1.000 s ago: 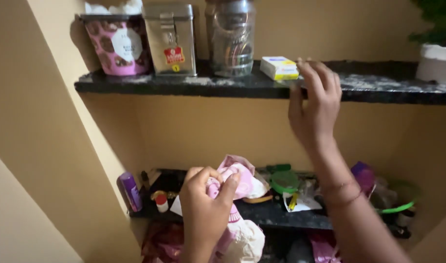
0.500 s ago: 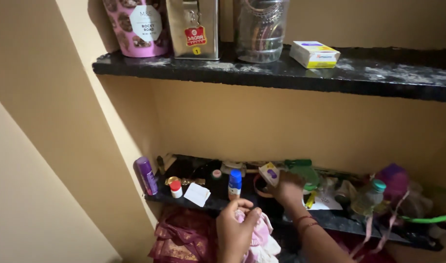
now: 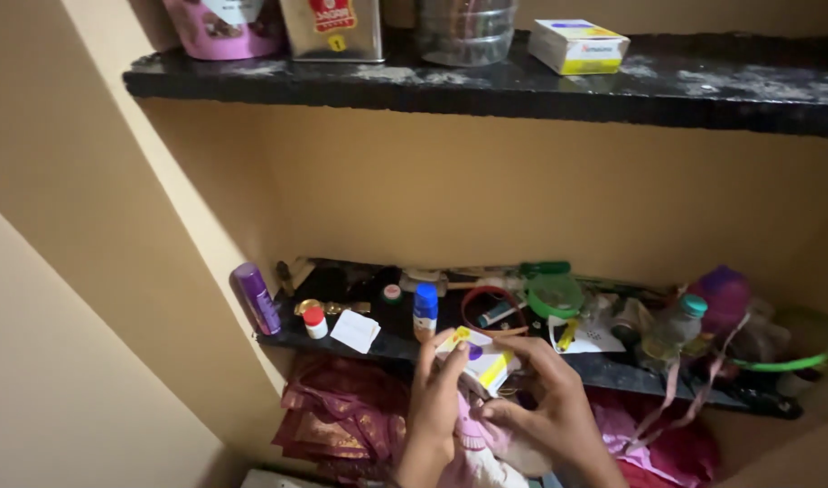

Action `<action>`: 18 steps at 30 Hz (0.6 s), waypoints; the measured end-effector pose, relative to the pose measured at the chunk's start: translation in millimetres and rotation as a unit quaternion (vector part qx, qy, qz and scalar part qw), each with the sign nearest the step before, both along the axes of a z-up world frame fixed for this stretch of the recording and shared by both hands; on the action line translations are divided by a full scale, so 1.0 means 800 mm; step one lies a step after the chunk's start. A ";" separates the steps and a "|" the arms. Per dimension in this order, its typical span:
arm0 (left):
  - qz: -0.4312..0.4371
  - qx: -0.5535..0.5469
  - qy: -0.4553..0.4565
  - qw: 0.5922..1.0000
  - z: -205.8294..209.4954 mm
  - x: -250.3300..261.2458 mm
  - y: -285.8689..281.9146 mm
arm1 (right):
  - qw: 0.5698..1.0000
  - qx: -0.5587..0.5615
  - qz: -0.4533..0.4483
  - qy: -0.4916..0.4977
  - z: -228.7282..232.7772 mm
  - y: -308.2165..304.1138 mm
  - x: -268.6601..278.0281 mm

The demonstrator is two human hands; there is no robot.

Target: Organizing various personal care and household items on a set of built-in wall shelves.

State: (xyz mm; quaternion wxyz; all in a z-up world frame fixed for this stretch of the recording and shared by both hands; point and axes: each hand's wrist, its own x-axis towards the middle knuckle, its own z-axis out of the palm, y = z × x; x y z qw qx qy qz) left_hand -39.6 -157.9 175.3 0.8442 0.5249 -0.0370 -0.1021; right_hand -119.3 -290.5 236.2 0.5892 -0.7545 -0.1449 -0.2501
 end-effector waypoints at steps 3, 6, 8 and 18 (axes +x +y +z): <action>-0.026 -0.074 0.066 0.995 -0.023 0.001 -0.004 | 0.996 -0.056 -0.043 0.051 -0.005 -0.021 -0.007; -0.100 -0.053 0.083 0.990 -0.012 -0.015 0.002 | 0.986 -0.139 -0.050 -0.076 -0.005 -0.033 -0.014; -0.131 -0.065 0.113 0.983 -0.005 -0.023 0.004 | 0.983 -0.153 -0.047 -0.085 0.003 -0.037 -0.019; -0.201 -0.086 0.133 0.967 -0.024 -0.036 0.009 | 0.980 -0.187 -0.068 -0.009 0.003 -0.052 -0.030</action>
